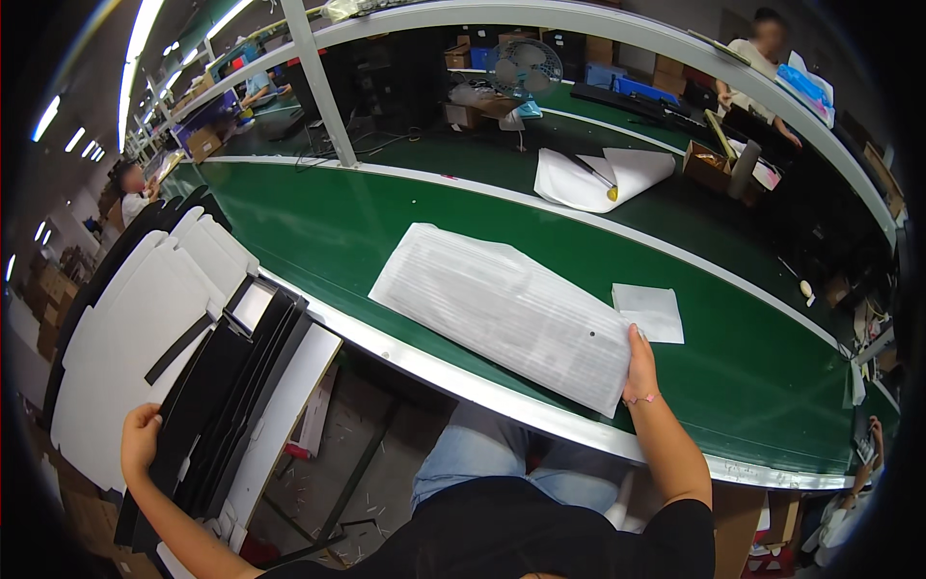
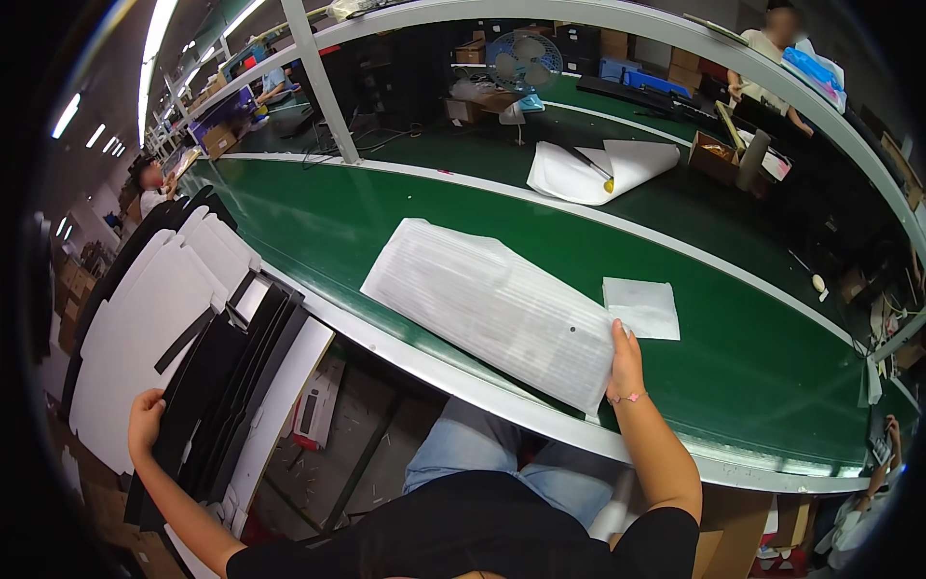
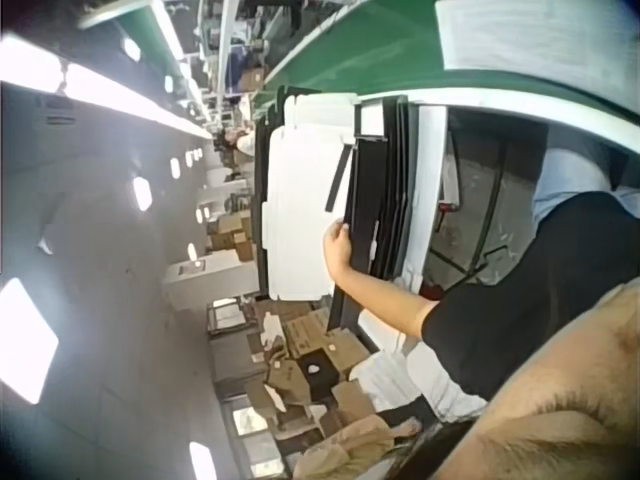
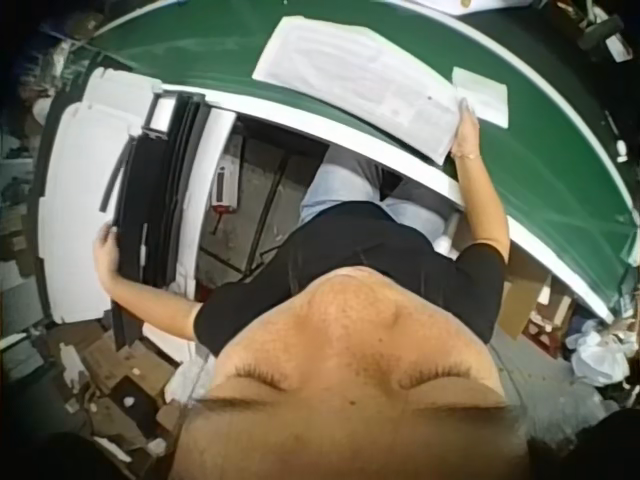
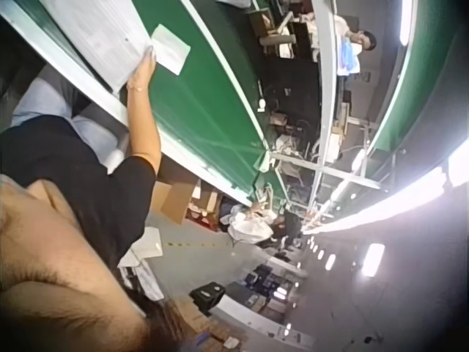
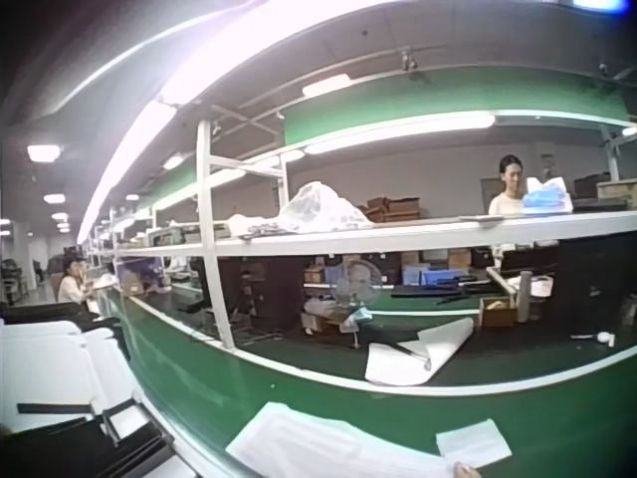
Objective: Wrapping computer keyboards in protective foam sheets and placing them into cardboard boxes on a factory assembly line.
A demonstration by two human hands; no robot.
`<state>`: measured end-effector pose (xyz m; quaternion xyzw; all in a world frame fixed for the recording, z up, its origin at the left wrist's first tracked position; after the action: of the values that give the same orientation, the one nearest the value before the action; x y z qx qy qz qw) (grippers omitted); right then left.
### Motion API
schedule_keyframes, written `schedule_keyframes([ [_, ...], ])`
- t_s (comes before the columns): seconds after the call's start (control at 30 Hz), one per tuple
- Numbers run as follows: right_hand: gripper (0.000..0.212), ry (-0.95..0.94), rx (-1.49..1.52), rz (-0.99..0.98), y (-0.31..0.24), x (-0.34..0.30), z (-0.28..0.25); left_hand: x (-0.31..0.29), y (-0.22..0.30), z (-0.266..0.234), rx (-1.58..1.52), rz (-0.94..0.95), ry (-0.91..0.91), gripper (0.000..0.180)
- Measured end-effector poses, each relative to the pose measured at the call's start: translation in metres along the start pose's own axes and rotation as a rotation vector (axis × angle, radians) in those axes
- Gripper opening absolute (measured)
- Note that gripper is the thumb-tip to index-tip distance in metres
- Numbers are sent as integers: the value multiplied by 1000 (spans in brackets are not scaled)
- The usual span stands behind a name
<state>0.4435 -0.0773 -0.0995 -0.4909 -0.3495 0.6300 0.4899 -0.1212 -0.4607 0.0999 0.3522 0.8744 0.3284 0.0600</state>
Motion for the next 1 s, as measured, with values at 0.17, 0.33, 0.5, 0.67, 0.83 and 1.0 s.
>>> schedule_keyframes([
  [0.17, 38, 6, -20, -97, -10, -4, 14, -10, 27, 1, 397, 438, 451, 17],
  [0.33, 37, 40, -63, -189, -12, -5, 17, -19, 53, -13, 778, 603, 823, 16],
  [0.5, 38, 55, -73, -281, -13, -9, 6, -15, 65, -27, 879, 682, 1007, 15],
  [0.67, 33, 94, 13, -316, -20, -27, -8, -8, 77, -31, 918, 754, 1125, 16],
  [0.83, 33, 150, 174, -317, -27, -44, -21, -12, 92, -43, 934, 821, 1183, 17],
  [1.0, 41, 138, 12, -385, -30, -52, -43, -7, 74, -68, 1065, 949, 1216, 15],
])
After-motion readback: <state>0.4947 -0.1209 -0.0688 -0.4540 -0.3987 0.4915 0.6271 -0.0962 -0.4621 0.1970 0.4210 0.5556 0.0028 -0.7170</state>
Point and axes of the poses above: each hand's wrist, its own x-axis towards the middle knuckle, its own z-axis out of the palm, y = z × x, the point moved 1 cm from there along x, towards the middle knuckle, and after that the axes turned 10 degrees about -x, right-handed, at the moved point
